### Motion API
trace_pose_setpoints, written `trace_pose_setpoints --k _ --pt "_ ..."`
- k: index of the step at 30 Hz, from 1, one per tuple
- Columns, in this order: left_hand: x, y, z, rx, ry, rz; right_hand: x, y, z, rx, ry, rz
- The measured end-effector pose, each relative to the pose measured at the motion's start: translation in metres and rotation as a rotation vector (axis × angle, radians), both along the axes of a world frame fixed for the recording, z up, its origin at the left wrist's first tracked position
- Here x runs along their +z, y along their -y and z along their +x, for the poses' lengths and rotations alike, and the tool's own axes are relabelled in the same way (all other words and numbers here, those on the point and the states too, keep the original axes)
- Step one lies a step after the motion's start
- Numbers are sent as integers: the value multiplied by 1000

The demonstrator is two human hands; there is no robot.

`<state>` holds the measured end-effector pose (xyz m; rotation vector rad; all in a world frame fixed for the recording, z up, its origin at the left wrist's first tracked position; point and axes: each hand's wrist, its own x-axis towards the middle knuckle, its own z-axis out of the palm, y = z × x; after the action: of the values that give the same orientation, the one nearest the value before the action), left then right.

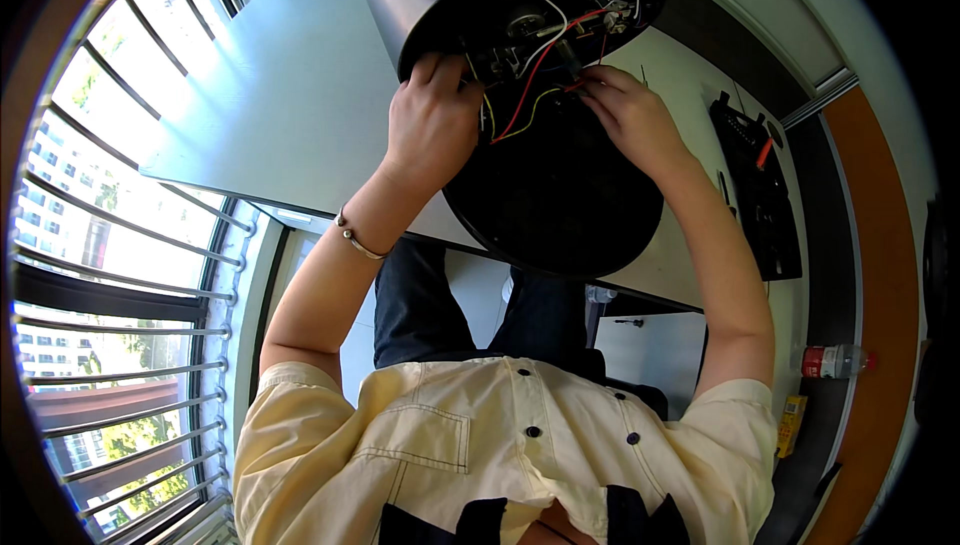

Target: The person uses a power drill to remove screws from a black cylindrical device, then manipulates internal wires by hand. The person continues to adjust and connect wires inside the device throughout the clip.

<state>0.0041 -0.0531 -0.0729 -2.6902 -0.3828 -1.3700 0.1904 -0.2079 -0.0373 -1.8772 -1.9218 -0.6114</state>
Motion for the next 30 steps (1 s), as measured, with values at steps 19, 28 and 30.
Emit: trace_pose_setpoints --k 19,28,30 --pt "15 47 14 -257 28 -535 -4 5 -9 48 -82 121" --pt "15 49 27 -290 78 -673 -2 7 -15 46 -91 126" --pt "13 49 28 -288 86 -647 -2 8 -15 66 -71 148"
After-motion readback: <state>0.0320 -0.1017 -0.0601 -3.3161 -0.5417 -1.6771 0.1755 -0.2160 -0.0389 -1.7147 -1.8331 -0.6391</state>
